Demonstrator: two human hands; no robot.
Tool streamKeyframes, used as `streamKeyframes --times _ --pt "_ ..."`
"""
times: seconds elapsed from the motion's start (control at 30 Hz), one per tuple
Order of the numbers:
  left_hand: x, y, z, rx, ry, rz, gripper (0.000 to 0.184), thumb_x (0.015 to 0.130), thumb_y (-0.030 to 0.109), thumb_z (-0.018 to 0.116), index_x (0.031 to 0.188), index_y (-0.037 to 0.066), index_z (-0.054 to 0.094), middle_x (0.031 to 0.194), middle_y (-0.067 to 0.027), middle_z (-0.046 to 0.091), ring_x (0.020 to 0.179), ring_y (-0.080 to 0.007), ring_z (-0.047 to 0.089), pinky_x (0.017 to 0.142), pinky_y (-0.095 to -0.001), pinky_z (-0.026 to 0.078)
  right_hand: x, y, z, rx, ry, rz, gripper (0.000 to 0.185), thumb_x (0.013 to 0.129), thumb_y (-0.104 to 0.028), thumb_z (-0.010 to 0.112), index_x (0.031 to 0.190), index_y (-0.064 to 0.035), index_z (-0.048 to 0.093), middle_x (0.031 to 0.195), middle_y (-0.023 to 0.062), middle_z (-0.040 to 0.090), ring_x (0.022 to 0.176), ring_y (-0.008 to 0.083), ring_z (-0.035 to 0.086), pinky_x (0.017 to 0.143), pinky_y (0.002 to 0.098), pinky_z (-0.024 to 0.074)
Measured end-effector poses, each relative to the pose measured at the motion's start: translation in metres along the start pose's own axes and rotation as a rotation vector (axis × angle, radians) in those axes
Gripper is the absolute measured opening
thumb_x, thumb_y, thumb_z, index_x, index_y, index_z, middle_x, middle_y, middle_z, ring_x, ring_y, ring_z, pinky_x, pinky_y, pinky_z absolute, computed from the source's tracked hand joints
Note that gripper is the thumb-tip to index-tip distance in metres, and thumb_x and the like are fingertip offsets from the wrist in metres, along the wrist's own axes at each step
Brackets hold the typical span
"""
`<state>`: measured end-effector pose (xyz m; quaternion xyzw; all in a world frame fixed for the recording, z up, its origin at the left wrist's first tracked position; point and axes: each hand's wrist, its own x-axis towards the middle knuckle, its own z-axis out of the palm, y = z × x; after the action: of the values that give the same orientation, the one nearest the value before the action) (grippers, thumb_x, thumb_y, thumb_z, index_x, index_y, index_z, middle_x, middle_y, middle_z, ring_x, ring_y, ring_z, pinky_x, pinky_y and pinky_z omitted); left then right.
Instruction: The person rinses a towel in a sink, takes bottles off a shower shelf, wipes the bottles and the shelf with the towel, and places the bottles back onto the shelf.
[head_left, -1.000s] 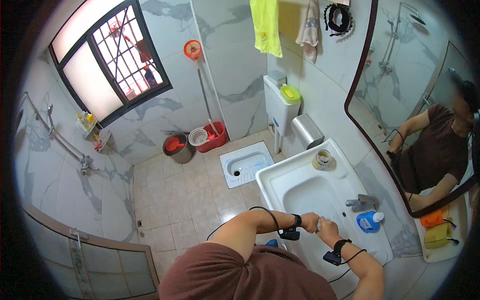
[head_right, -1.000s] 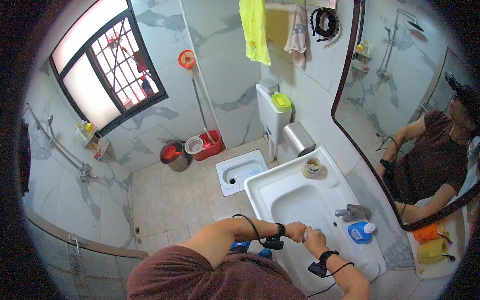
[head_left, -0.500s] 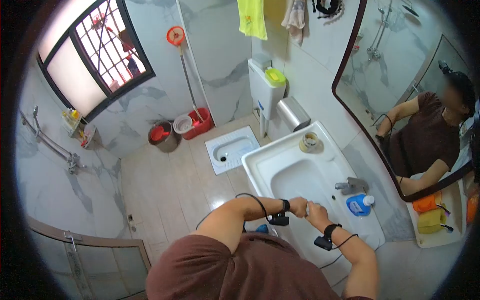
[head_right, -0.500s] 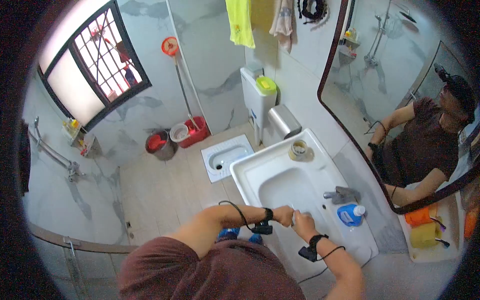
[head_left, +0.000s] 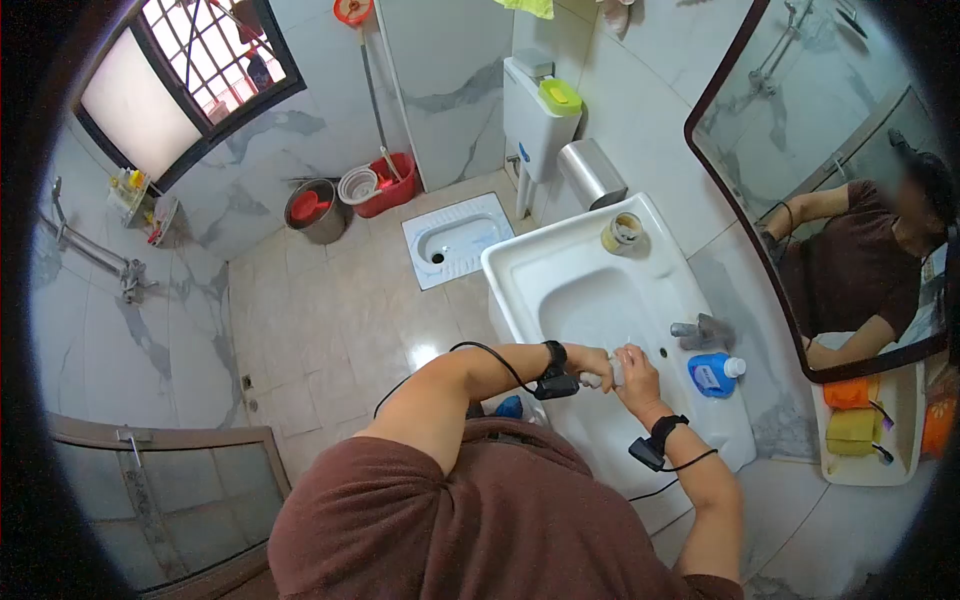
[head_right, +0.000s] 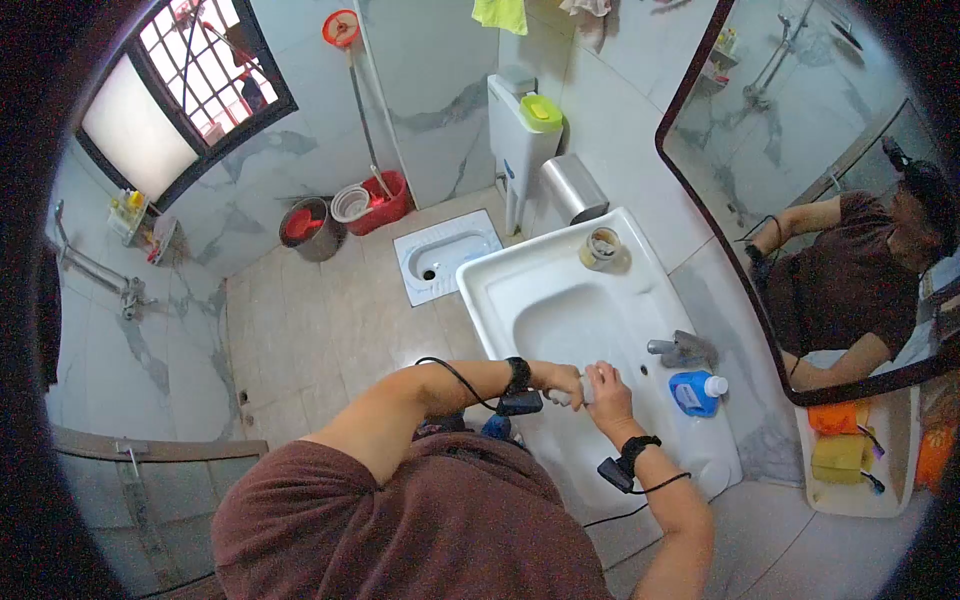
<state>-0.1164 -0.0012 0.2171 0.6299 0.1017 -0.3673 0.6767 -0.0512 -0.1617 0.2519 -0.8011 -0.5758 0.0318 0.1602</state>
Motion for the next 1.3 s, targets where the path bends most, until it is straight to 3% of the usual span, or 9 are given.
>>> streamKeyframes --times 0.07,0.17,0.27,0.37,0.47,0.67,0.97,1.1,1.3 --pt "-0.01 0.006 -0.003 0.079 0.002 0.005 0.028 0.062 0.027 0.076 0.081 0.01 0.063 0.065 -0.0012 0.059 0.052 -0.0132 0.053 0.042 -0.0259 0.037 -0.002 -0.001 0.0 0.009 0.027 -0.04 0.074 0.051 -0.008 0.08 0.119 -0.0123 0.051 0.123 0.0122 0.042 0.101 0.0311 0.049 0.079 0.0394 0.0497" --pt "-0.023 0.009 -0.014 0.13 -0.055 0.052 0.043 0.068 0.049 0.074 0.087 0.013 0.064 0.065 0.0005 0.06 0.053 -0.0093 0.053 0.042 -0.0222 0.036 0.003 -0.017 -0.014 0.026 0.098 -0.093 0.07 0.053 -0.007 0.079 0.118 -0.0119 0.052 0.127 0.0129 0.041 0.101 0.0322 0.051 0.083 0.0392 0.0491" --pt "-0.043 0.011 -0.026 0.094 -0.131 0.071 0.056 0.069 0.06 0.07 0.098 0.013 0.064 0.069 0.0011 0.062 0.055 -0.007 0.055 0.042 -0.02 0.036 0.008 -0.034 -0.025 0.419 -0.043 0.047 0.069 0.056 -0.005 0.077 0.12 -0.0116 0.05 0.13 0.0134 0.038 0.105 0.0327 0.05 0.087 0.0392 0.0477" --pt "-0.042 -0.009 -0.042 -0.128 -0.041 0.207 0.057 0.075 0.051 0.07 0.113 0.01 0.058 0.087 -0.0019 0.064 0.072 -0.0106 0.06 0.054 -0.0226 0.045 0.021 -0.056 -0.045 0.512 0.098 0.037 0.064 0.06 -0.004 0.076 0.119 -0.0099 0.052 0.125 0.0141 0.045 0.107 0.0336 0.051 0.09 0.0411 0.0459" --pt "-0.068 0.001 -0.046 -0.447 -0.037 0.352 0.059 0.079 0.033 0.071 0.126 0.007 0.047 0.107 -0.0053 0.059 0.095 -0.0148 0.058 0.075 -0.0276 0.049 0.029 -0.041 -0.032 0.4 0.269 -0.025 0.059 0.064 -0.001 0.074 0.118 -0.0081 0.054 0.115 0.0138 0.053 0.102 0.0284 0.056 0.078 0.0377 0.0529" --pt "-0.099 0.003 -0.073 -0.579 -0.012 0.502 0.059 0.077 0.01 0.071 0.129 0.005 0.042 0.116 -0.0057 0.056 0.109 -0.0158 0.052 0.092 -0.0299 0.042 0.069 -0.091 -0.042 0.786 0.225 0.409 0.053 0.07 0.001 0.071 0.12 -0.0056 0.054 0.104 0.0126 0.062 0.08 0.0163 0.064 0.048 0.0248 0.0547" --pt "-0.22 -0.056 -0.16 -0.528 0.126 0.63 0.061 0.076 0.013 0.072 0.129 0.003 0.043 0.12 -0.0055 0.052 0.113 -0.0158 0.048 0.098 -0.0284 0.036 0.177 -0.165 -0.002 0.922 0.057 0.213 0.061 0.074 -0.008 0.073 0.127 -0.0043 0.045 0.106 0.0144 0.063 0.086 0.0205 0.064 0.066 0.0313 0.0552" --pt "-0.293 -0.109 -0.208 -0.631 0.334 0.602 0.063 0.078 0.011 0.07 0.132 0.002 0.038 0.127 -0.0081 0.05 0.117 -0.0171 0.047 0.101 -0.0303 0.035 0.252 -0.21 0.002 0.582 -0.066 0.177 0.058 0.082 -0.027 0.065 0.129 -0.0032 0.041 0.113 0.0248 0.057 0.098 0.0384 0.06 0.081 0.0407 0.0477" --pt "-0.385 -0.195 -0.267 -0.9 0.474 0.633 0.06 0.081 0.01 0.067 0.132 0.0 0.037 0.126 -0.0106 0.052 0.115 -0.0213 0.051 0.099 -0.0337 0.04 0.366 -0.253 0.021 0.416 -0.058 0.151 0.059 0.082 -0.029 0.063 0.129 -0.0019 0.04 0.117 0.0246 0.054 0.102 0.0408 0.055 0.088 0.0443 0.0436"
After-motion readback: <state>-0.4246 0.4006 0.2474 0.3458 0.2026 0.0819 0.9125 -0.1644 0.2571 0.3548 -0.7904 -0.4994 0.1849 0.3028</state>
